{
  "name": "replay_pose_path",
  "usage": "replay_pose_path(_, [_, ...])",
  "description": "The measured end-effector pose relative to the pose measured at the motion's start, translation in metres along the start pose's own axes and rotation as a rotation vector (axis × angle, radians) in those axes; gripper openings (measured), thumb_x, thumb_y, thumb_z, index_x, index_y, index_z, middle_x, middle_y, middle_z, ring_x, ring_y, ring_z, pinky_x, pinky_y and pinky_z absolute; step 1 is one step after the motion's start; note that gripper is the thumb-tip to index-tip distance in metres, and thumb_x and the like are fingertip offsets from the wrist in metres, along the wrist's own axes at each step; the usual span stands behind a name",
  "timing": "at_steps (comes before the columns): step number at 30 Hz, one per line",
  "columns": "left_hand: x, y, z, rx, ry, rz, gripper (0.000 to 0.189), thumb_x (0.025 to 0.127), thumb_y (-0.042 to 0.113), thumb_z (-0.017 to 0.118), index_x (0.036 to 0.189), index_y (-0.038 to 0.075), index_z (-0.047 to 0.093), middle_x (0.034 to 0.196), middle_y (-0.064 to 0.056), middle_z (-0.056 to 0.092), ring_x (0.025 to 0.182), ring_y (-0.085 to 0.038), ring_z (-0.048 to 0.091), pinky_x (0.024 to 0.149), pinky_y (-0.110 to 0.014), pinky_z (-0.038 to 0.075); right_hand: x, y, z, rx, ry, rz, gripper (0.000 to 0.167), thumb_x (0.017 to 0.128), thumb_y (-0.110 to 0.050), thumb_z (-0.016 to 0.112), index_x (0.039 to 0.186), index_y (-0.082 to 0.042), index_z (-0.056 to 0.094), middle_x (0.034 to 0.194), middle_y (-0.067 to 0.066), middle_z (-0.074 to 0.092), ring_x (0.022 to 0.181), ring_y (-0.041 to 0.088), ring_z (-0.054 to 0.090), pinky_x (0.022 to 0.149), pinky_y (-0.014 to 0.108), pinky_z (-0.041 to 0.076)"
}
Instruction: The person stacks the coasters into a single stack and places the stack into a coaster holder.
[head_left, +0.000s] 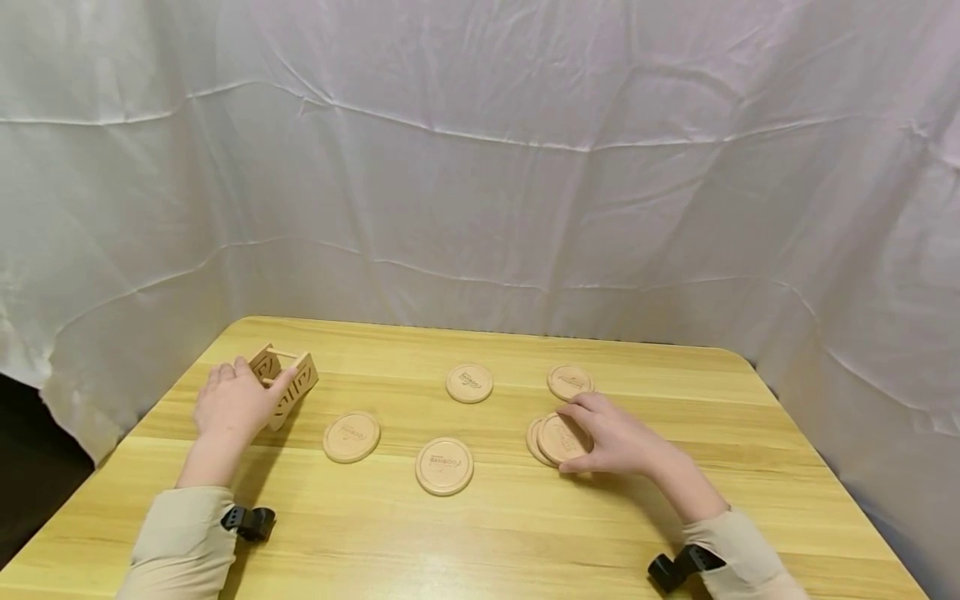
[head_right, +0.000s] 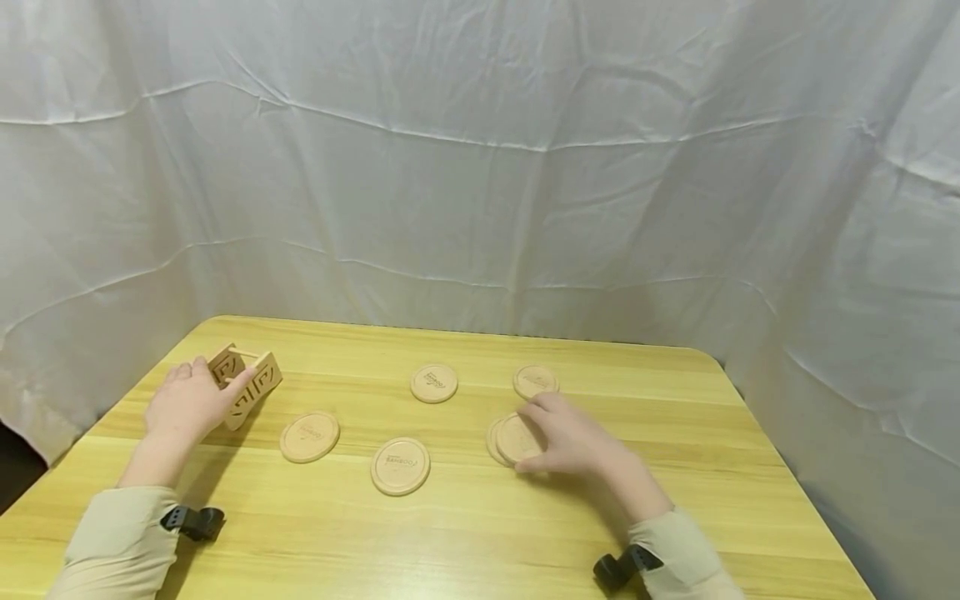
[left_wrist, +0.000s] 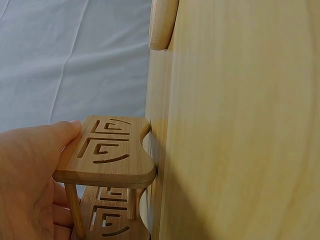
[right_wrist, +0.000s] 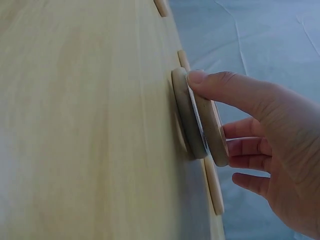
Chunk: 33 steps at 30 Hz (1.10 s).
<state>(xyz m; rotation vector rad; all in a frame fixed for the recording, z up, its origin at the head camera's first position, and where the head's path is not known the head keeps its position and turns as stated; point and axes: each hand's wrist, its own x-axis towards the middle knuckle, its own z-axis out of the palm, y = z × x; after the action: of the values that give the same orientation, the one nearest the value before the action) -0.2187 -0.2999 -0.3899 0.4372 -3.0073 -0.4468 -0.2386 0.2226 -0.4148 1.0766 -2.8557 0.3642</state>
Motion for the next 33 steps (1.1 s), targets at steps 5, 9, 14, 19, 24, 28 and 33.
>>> replay_pose_path(5, [0.0, 0.0, 0.0, -0.001, -0.004, -0.005, 0.109, 0.093, 0.074, 0.022, 0.146, -0.021, 0.011, 0.146, -0.049, 0.015, 0.139, -0.06, 0.014, 0.114, -0.067, 0.018, 0.005, -0.003, 0.002, -0.004, -0.013, -0.012, 0.082, 0.07, -0.056, 0.08, 0.132, -0.007, 0.057, 0.127, 0.006, 0.055, 0.117, 0.02, 0.054, 0.102, 0.042, 0.048])
replay_pose_path(9, [0.0, 0.001, 0.0, 0.0, -0.004, -0.002, 0.109, 0.093, 0.074, 0.022, 0.146, -0.021, 0.011, 0.146, -0.049, 0.015, 0.139, -0.06, 0.014, 0.114, -0.067, 0.018, 0.007, -0.005, 0.002, -0.002, -0.023, -0.01, 0.082, 0.071, -0.056, 0.079, 0.133, -0.007, 0.056, 0.128, 0.007, 0.055, 0.119, 0.021, 0.053, 0.104, 0.042, 0.047])
replay_pose_path(14, [0.0, 0.001, 0.0, 0.006, 0.003, 0.004, 0.108, 0.094, 0.073, 0.022, 0.145, -0.022, 0.011, 0.145, -0.049, 0.017, 0.138, -0.061, 0.015, 0.114, -0.067, 0.018, 0.009, -0.006, 0.003, 0.005, -0.029, -0.003, 0.082, 0.071, -0.057, 0.078, 0.133, -0.008, 0.056, 0.128, 0.006, 0.056, 0.119, 0.021, 0.054, 0.103, 0.043, 0.048])
replay_pose_path(19, [0.0, 0.0, 0.0, 0.0, 0.0, 0.003, 0.108, 0.093, 0.073, 0.022, 0.145, -0.021, 0.011, 0.145, -0.049, 0.016, 0.138, -0.061, 0.015, 0.114, -0.068, 0.018, 0.01, -0.005, 0.004, 0.004, -0.03, -0.002, 0.081, 0.072, -0.058, 0.077, 0.132, -0.008, 0.057, 0.127, 0.005, 0.055, 0.117, 0.02, 0.054, 0.103, 0.042, 0.048])
replay_pose_path(24, [0.0, 0.001, 0.0, -0.009, 0.002, -0.003, 0.108, 0.093, 0.073, 0.024, 0.146, -0.021, 0.012, 0.145, -0.049, 0.016, 0.138, -0.06, 0.015, 0.114, -0.068, 0.018, 0.011, -0.004, 0.005, 0.009, -0.035, 0.002, 0.08, 0.073, -0.057, 0.077, 0.133, -0.007, 0.056, 0.128, 0.006, 0.055, 0.118, 0.021, 0.053, 0.104, 0.043, 0.047])
replay_pose_path(28, [0.0, 0.001, 0.001, -0.009, 0.005, -0.004, 0.108, 0.093, 0.073, 0.023, 0.146, -0.021, 0.012, 0.145, -0.049, 0.016, 0.138, -0.06, 0.015, 0.114, -0.068, 0.018, 0.012, -0.005, 0.004, 0.018, -0.049, 0.016, 0.08, 0.074, -0.057, 0.076, 0.133, -0.008, 0.056, 0.129, 0.006, 0.055, 0.12, 0.022, 0.053, 0.105, 0.043, 0.047])
replay_pose_path(33, [0.0, 0.0, 0.001, -0.006, 0.008, -0.001, 0.108, 0.093, 0.074, 0.023, 0.146, -0.021, 0.013, 0.145, -0.049, 0.017, 0.138, -0.061, 0.015, 0.113, -0.069, 0.018, 0.012, -0.007, 0.003, 0.029, -0.062, 0.026, 0.081, 0.074, -0.057, 0.076, 0.134, -0.007, 0.055, 0.13, 0.008, 0.054, 0.121, 0.023, 0.052, 0.105, 0.045, 0.046])
